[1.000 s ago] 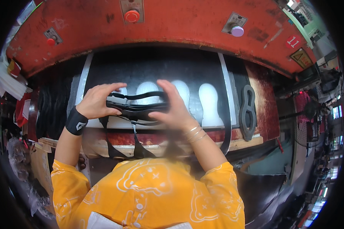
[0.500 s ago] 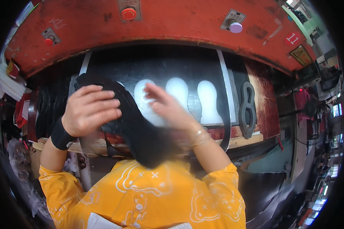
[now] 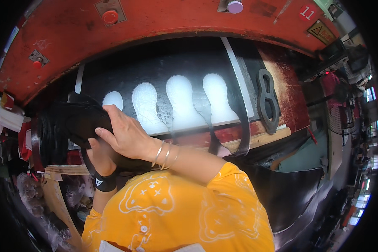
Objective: The person feeds black rubber insoles into a red roller machine, presses a button to activate it, and removes the processed parts. They repeat this cycle multiple times, stacking the finished insoles on a nearby table.
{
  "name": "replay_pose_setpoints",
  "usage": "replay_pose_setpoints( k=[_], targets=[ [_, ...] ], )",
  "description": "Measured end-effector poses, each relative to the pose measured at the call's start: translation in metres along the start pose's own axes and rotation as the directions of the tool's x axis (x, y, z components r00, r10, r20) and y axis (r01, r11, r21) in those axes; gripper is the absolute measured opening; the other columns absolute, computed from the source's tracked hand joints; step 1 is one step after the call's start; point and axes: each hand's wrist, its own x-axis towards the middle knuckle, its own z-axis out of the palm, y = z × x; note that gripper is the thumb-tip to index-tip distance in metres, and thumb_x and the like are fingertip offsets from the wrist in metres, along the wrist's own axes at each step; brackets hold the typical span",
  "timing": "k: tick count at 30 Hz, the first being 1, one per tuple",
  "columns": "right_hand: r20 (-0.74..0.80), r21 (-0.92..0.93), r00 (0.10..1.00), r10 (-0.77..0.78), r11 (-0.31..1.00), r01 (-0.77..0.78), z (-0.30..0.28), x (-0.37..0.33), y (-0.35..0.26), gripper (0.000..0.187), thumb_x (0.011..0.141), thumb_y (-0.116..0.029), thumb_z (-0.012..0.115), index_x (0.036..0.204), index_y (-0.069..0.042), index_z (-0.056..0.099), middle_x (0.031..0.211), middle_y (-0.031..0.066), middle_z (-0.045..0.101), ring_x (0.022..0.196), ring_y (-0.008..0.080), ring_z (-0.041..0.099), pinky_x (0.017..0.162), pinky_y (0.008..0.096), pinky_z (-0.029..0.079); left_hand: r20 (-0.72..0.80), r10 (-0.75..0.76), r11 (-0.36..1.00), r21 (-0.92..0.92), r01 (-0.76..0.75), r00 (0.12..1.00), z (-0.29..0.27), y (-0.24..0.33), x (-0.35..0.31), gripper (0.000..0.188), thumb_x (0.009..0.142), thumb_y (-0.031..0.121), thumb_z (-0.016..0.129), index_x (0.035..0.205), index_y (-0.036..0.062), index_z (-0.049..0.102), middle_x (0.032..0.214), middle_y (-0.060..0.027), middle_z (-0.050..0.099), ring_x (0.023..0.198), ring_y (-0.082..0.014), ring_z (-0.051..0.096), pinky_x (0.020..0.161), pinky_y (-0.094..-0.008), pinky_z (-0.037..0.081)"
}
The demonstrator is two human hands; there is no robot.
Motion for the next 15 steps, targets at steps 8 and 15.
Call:
replay_pose_setpoints(
  k=[8,15],
  targets=[
    [-0.05,-0.02,0.973,-0.227,0.974,0.226,-0.003,0.0,0.01,0.036,0.09,-0.024,0.061,0.115,-0.002,0.049,0.086,0.0208,0.064,0.075,0.0411,0.063,0.064,0.0399,0.051,-0.065,0.151,0.978,0.152,-0.14,0.986,-0.006,-0.003,0.018,0.063,0.092,0.048,0.058,0.13,-0.0004,0.045,0.125,-0.009,0.055,0.111,-0.0211,0.055,0.095,-0.0347,0.045],
    [0.017,0.289,0.985,-0.173,0.944,0.161,-0.017,-0.003,0.011,0.035,0.092,-0.028,0.059,0.108,0.003,0.053,0.079,0.0235,0.064,0.072,0.0399,0.064,0.061,0.0393,0.05,0.146,-0.069,0.995,-0.058,0.078,0.987,-0.027,0.0,0.018,0.064,0.093,0.051,0.053,0.133,0.0016,0.044,0.128,-0.0095,0.053,0.115,-0.0215,0.053,0.101,-0.035,0.04]
  ],
)
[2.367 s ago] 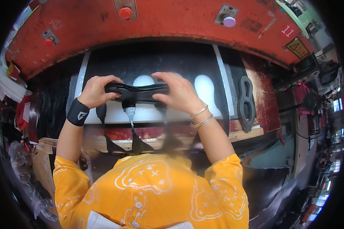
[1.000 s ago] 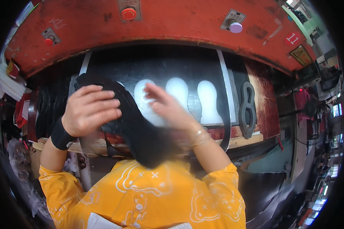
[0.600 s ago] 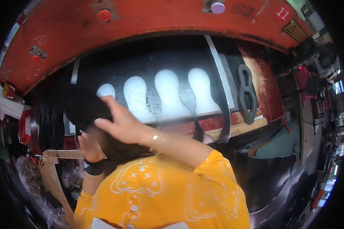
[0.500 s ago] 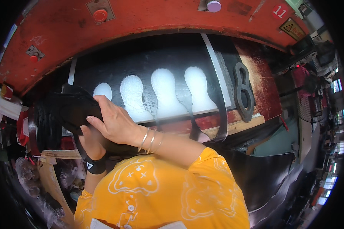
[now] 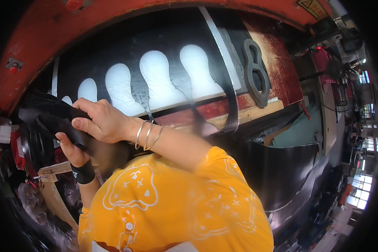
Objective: The person feeds black rubber insoles into a red roller machine, presses a button to activate it, and removes the processed parts. They repeat this cycle multiple times, stacking the finished insoles on a nearby table.
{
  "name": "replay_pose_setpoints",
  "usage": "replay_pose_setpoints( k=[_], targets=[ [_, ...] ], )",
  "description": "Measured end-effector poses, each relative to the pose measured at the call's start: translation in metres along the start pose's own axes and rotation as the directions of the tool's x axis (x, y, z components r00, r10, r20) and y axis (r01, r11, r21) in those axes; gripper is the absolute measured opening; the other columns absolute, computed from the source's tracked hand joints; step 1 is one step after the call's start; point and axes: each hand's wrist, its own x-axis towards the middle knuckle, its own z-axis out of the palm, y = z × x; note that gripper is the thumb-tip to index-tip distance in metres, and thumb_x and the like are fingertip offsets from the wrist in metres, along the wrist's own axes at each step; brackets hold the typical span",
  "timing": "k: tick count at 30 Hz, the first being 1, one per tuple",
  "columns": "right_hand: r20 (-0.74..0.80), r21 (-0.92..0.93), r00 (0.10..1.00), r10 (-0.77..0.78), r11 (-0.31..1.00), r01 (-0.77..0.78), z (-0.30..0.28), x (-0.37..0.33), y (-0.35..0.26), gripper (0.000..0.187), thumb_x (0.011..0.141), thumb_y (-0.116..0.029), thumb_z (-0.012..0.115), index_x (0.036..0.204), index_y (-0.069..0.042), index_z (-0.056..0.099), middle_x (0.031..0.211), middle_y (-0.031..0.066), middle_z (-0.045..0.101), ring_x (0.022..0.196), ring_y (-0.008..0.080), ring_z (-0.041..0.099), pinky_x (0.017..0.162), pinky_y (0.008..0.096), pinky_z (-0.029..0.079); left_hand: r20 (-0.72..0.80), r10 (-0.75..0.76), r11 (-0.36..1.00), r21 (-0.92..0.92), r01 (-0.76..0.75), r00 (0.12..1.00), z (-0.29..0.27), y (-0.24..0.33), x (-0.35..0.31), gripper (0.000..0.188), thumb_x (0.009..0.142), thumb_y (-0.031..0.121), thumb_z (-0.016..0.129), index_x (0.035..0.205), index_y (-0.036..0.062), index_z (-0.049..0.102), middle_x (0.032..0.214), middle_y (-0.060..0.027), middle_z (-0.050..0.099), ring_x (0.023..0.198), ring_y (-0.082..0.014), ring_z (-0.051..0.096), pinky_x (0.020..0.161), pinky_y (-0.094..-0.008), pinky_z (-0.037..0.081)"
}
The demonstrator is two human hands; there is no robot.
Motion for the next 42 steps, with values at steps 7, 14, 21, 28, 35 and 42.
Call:
replay_pose_setpoints(
  k=[7,14,21,28,35,42],
  targets=[
    [-0.12,-0.295,0.985,0.128,0.942,-0.158,-0.004,-0.002,0.0,0.031,0.091,-0.022,0.059,0.11,0.002,0.054,0.072,0.0214,0.064,0.069,0.0406,0.064,0.061,0.0413,0.051,-0.153,-0.016,0.997,0.076,0.028,0.988,0.013,-0.008,-0.005,0.057,0.098,0.042,0.048,0.136,-0.0006,0.042,0.135,-0.012,0.051,0.12,-0.0225,0.052,0.104,-0.0366,0.04],
    [-0.195,-0.163,0.981,-0.018,0.986,-0.015,0.002,-0.001,-0.014,0.035,0.09,-0.019,0.06,0.115,0.004,0.055,0.081,0.0229,0.065,0.072,0.0392,0.065,0.062,0.0383,0.052,-0.06,0.053,0.992,0.119,-0.045,0.997,0.011,0.005,-0.003,0.049,0.098,0.03,0.052,0.137,0.0017,0.042,0.134,-0.0115,0.052,0.118,-0.0219,0.053,0.103,-0.0352,0.041],
    [-0.165,0.349,0.969,0.182,0.93,-0.115,-0.018,0.006,0.0,0.023,0.096,-0.01,0.054,0.115,0.001,0.06,0.092,0.002,0.064,0.08,0.0064,0.056,0.072,0.0209,0.048,0.576,-0.312,0.879,-0.127,0.46,0.756,-0.014,0.02,-0.009,0.046,0.088,0.043,0.063,0.087,-0.0027,0.057,0.063,-0.0142,0.061,0.046,-0.0203,0.059,0.037,-0.0267,0.045],
    [-0.132,0.355,0.928,0.348,0.891,-0.284,-0.001,0.001,0.018,0.024,0.096,-0.022,0.052,0.099,0.001,0.06,0.075,0.005,0.061,0.068,0.0116,0.053,0.064,0.0277,0.046,0.114,-0.344,0.939,0.065,0.338,0.932,0.0,0.022,-0.02,0.052,0.076,0.039,0.076,0.1,-0.0023,0.055,0.071,-0.0093,0.06,0.054,-0.0185,0.059,0.048,-0.0294,0.05],
    [-0.091,0.551,0.933,0.348,0.798,-0.244,-0.014,0.007,-0.001,0.045,0.096,-0.046,0.051,0.11,-0.003,0.055,0.09,0.0036,0.061,0.079,0.009,0.056,0.07,0.0234,0.048,0.052,-0.26,0.928,0.288,0.235,0.964,0.033,0.019,-0.002,0.074,0.078,0.04,0.077,0.13,-0.002,0.045,0.115,-0.009,0.059,0.103,-0.0177,0.059,0.087,-0.0293,0.05],
    [-0.227,0.259,0.934,0.277,0.941,-0.216,-0.029,0.018,-0.017,0.022,0.09,-0.025,0.067,0.089,-0.003,0.062,0.065,-0.0023,0.058,0.052,0.0023,0.049,0.046,0.019,0.039,0.461,-0.305,0.844,-0.275,0.461,0.833,0.034,0.027,-0.001,0.076,0.071,0.027,0.081,0.131,-0.0033,0.044,0.116,-0.0134,0.058,0.104,-0.0221,0.058,0.09,-0.0307,0.046]
  ],
)
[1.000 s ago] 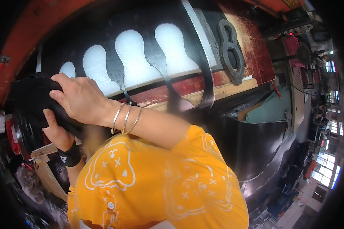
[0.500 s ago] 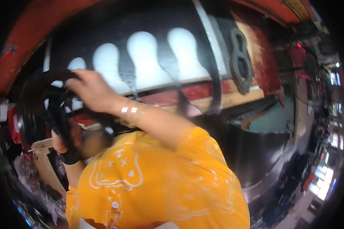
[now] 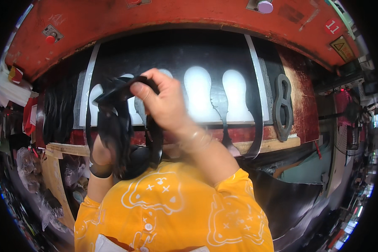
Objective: The person feeds black rubber insoles into a red roller machine, presses a button to activate it, and removes the processed parts. They repeat this cycle multiple times, stacking the finished insoles on a nearby table.
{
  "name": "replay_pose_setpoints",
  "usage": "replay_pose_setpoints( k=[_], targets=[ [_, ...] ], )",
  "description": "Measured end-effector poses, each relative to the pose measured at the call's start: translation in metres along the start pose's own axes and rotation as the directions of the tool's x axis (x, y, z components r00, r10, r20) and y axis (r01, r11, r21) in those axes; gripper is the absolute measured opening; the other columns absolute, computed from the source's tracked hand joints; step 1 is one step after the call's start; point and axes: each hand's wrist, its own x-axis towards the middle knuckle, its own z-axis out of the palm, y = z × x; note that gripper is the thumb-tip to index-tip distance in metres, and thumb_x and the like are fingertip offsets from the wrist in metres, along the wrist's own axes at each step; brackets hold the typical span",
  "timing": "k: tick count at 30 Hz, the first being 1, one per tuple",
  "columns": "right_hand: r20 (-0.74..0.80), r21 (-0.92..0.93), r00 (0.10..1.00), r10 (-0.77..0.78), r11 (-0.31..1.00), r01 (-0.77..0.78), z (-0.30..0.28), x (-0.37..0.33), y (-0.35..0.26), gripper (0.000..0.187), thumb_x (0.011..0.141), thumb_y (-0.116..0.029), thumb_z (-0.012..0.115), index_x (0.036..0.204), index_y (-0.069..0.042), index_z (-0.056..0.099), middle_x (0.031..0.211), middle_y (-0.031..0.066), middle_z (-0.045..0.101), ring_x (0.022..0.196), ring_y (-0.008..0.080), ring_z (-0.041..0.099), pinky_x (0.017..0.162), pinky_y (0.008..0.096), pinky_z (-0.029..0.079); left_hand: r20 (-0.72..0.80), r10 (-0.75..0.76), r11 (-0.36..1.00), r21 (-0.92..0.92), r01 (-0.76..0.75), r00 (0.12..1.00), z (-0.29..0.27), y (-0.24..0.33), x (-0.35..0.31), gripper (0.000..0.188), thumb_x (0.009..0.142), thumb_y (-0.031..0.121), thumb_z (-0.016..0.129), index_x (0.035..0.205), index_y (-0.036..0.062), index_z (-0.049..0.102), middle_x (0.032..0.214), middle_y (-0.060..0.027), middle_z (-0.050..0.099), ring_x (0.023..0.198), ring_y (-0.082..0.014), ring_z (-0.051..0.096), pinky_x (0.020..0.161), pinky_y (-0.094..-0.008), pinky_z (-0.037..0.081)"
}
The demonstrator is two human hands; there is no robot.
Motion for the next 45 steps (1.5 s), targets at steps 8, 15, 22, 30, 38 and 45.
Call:
replay_pose_setpoints(
  k=[8,15,22,30,38,45],
  targets=[
    [0.197,-0.175,0.887,0.419,0.905,-0.388,0.023,-0.002,0.04,0.023,0.09,-0.024,0.063,0.096,-0.001,0.063,0.079,0.002,0.06,0.073,0.0088,0.054,0.066,0.0271,0.048,0.104,-0.237,0.931,0.308,0.195,0.966,0.026,-0.001,0.015,0.063,0.08,0.009,0.071,0.134,-0.0041,0.042,0.124,-0.0131,0.057,0.115,-0.0225,0.054,0.101,-0.0368,0.042],
    [0.056,-0.085,0.998,0.031,0.996,-0.027,-0.023,-0.014,-0.006,0.04,0.093,-0.025,0.056,0.125,-0.002,0.054,0.109,0.0072,0.061,0.102,0.0152,0.056,0.093,0.0299,0.043,-0.2,0.118,0.784,0.62,0.033,0.973,0.021,0.001,0.012,0.038,0.092,0.005,0.057,0.128,-0.0019,0.048,0.117,-0.008,0.06,0.105,-0.0153,0.057,0.09,-0.0302,0.047],
    [-0.129,-0.032,0.991,-0.02,0.999,0.016,-0.007,-0.043,0.005,0.039,0.087,-0.027,0.069,0.113,0.0,0.06,0.099,0.0065,0.064,0.09,0.0136,0.059,0.082,0.0281,0.049,-0.493,0.342,0.871,0.486,-0.072,0.8,0.015,-0.015,0.016,0.02,0.099,0.019,0.049,0.1,0.0018,0.059,0.078,-0.0043,0.06,0.066,-0.0125,0.056,0.06,-0.0282,0.047],
    [-0.263,0.534,0.955,0.139,0.845,0.024,-0.024,-0.038,0.011,0.026,0.094,-0.032,0.058,0.098,-0.007,0.056,0.086,0.0014,0.059,0.075,0.0133,0.056,0.07,0.0274,0.049,-0.08,0.325,0.888,-0.317,-0.333,0.942,0.001,0.0,0.022,0.026,0.105,0.028,0.034,0.091,0.0102,0.048,0.057,0.0058,0.033,0.047,-0.0045,0.032,0.049,-0.0214,0.031],
    [-0.693,0.421,0.716,0.087,0.855,0.302,-0.1,-0.023,-0.014,0.024,0.099,-0.029,0.05,0.102,-0.009,0.063,0.099,0.0015,0.064,0.092,0.0164,0.061,0.084,0.0318,0.049,-0.086,0.62,0.781,-0.029,-0.624,0.78,0.021,0.005,0.035,0.023,0.104,0.031,0.034,0.092,0.015,0.047,0.059,0.0065,0.033,0.053,-0.0067,0.035,0.059,-0.0243,0.033],
    [-0.99,0.102,0.131,0.049,0.894,0.436,-0.261,-0.084,-0.055,0.027,0.097,-0.037,0.051,0.099,-0.013,0.063,0.084,-0.0036,0.062,0.072,0.0127,0.056,0.064,0.0281,0.045,0.12,0.531,0.825,-0.297,-0.48,0.839,0.062,0.008,0.043,0.024,0.103,0.031,0.039,0.09,0.0132,0.048,0.062,0.0029,0.041,0.052,-0.0074,0.034,0.051,-0.024,0.031]
  ],
)
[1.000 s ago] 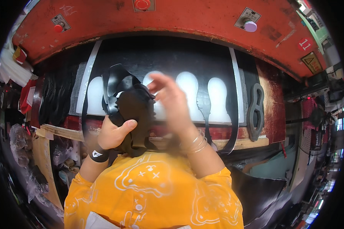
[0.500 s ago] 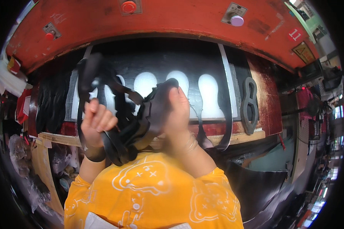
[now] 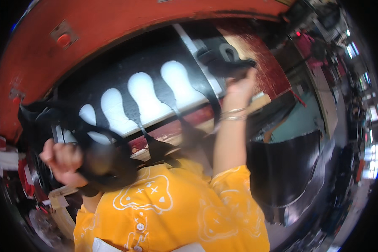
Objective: The person feeds black rubber insoles into a red roller machine, presses a button to activate it, and removes the processed parts. They repeat this cycle multiple times, stacking the finished insoles on a nearby table.
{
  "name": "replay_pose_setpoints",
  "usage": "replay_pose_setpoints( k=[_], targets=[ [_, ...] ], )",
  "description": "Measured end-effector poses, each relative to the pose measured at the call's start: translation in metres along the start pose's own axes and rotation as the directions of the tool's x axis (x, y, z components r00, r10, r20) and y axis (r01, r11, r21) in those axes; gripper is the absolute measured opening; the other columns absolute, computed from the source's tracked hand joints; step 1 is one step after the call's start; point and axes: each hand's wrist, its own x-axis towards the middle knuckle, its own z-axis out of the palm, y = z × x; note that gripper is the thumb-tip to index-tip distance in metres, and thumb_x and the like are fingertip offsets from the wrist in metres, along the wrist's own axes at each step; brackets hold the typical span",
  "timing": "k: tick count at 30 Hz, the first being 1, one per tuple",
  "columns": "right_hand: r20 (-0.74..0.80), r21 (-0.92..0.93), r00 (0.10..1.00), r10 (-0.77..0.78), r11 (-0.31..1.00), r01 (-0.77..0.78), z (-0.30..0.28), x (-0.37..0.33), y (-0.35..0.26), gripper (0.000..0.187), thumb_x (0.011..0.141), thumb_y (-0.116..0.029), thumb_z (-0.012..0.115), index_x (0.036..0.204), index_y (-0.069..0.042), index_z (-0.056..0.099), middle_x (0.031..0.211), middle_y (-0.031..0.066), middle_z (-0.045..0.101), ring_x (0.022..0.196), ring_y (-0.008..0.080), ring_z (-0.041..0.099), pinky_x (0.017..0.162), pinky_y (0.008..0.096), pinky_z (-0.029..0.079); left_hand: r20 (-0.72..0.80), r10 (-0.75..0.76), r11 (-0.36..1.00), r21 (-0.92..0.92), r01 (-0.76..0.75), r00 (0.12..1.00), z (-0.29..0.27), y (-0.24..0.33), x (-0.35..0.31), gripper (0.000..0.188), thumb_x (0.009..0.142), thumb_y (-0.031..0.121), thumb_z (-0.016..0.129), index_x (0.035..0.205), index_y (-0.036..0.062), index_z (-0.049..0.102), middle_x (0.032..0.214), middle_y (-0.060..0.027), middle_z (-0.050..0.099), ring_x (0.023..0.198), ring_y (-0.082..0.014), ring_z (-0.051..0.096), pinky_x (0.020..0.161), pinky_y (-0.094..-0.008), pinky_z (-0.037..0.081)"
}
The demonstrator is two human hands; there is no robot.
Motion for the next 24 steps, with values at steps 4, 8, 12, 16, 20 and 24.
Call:
replay_pose_setpoints(
  k=[4,8,12,16,20,24],
  targets=[
    [-0.076,0.089,0.979,-0.187,0.977,0.194,-0.09,0.049,-0.107,0.032,0.099,-0.034,0.049,0.106,-0.005,0.062,0.103,0.0093,0.066,0.093,0.0223,0.064,0.084,0.0372,0.053,0.094,-0.235,0.959,0.184,0.215,0.967,-0.014,0.056,0.009,0.02,0.1,0.03,0.049,0.099,0.0099,0.045,0.061,0.0041,0.037,0.053,-0.0074,0.035,0.06,-0.0225,0.035],
    [0.39,-0.692,0.846,0.364,0.722,0.009,-0.194,0.024,-0.185,0.022,0.09,-0.024,0.063,0.096,-0.003,0.065,0.086,0.0042,0.067,0.078,0.0126,0.062,0.069,0.0262,0.051,-0.039,-0.376,0.764,0.552,0.334,0.926,-0.043,0.054,0.0,0.075,0.093,0.04,0.057,0.145,-0.0002,0.021,0.083,0.0009,0.043,0.072,-0.0096,0.041,0.071,-0.0239,0.035],
    [0.072,-0.965,0.826,0.559,0.249,-0.084,-0.264,0.005,-0.156,0.028,0.081,-0.023,0.074,0.099,-0.003,0.068,0.095,0.0028,0.067,0.093,0.0132,0.06,0.086,0.0263,0.046,-0.023,-0.593,0.72,0.433,0.543,0.805,-0.036,0.028,0.007,0.079,0.093,0.044,0.054,0.148,-0.0014,0.019,0.088,-0.0008,0.045,0.083,-0.0138,0.046,0.081,-0.0294,0.038],
    [-0.003,-0.968,0.997,0.082,0.25,-0.023,-0.292,0.057,-0.125,0.042,0.082,-0.029,0.072,0.106,0.005,0.064,0.095,0.01,0.063,0.091,0.0209,0.057,0.09,0.0341,0.044,-0.064,-0.7,0.579,0.531,0.618,0.711,-0.024,0.011,0.021,0.078,0.093,0.045,0.055,0.146,-0.0034,0.024,0.095,-0.0051,0.054,0.089,-0.0188,0.051,0.084,-0.0336,0.04],
    [0.148,-0.979,0.821,-0.552,0.036,0.201,-0.227,0.125,-0.173,0.061,0.085,-0.042,0.068,0.117,0.008,0.055,0.107,0.0154,0.063,0.099,0.0235,0.058,0.09,0.0364,0.045,-0.068,-0.747,0.505,0.589,0.631,0.662,-0.024,0.009,0.03,0.081,0.093,0.046,0.053,0.145,-0.0076,0.022,0.093,-0.0068,0.058,0.091,-0.0223,0.058,0.086,-0.0366,0.045],
    [0.449,-0.627,0.791,-0.415,0.484,0.61,-0.077,0.083,-0.159,0.042,0.095,-0.026,0.059,0.129,-0.002,0.053,0.12,0.0097,0.06,0.104,0.0131,0.059,0.088,0.0236,0.047,-0.133,-0.613,0.539,0.65,0.536,0.778,-0.009,0.004,0.036,0.079,0.086,0.043,0.066,0.139,-0.0069,0.034,0.11,-0.0169,0.063,0.103,-0.0284,0.06,0.096,-0.0422,0.045]
  ],
)
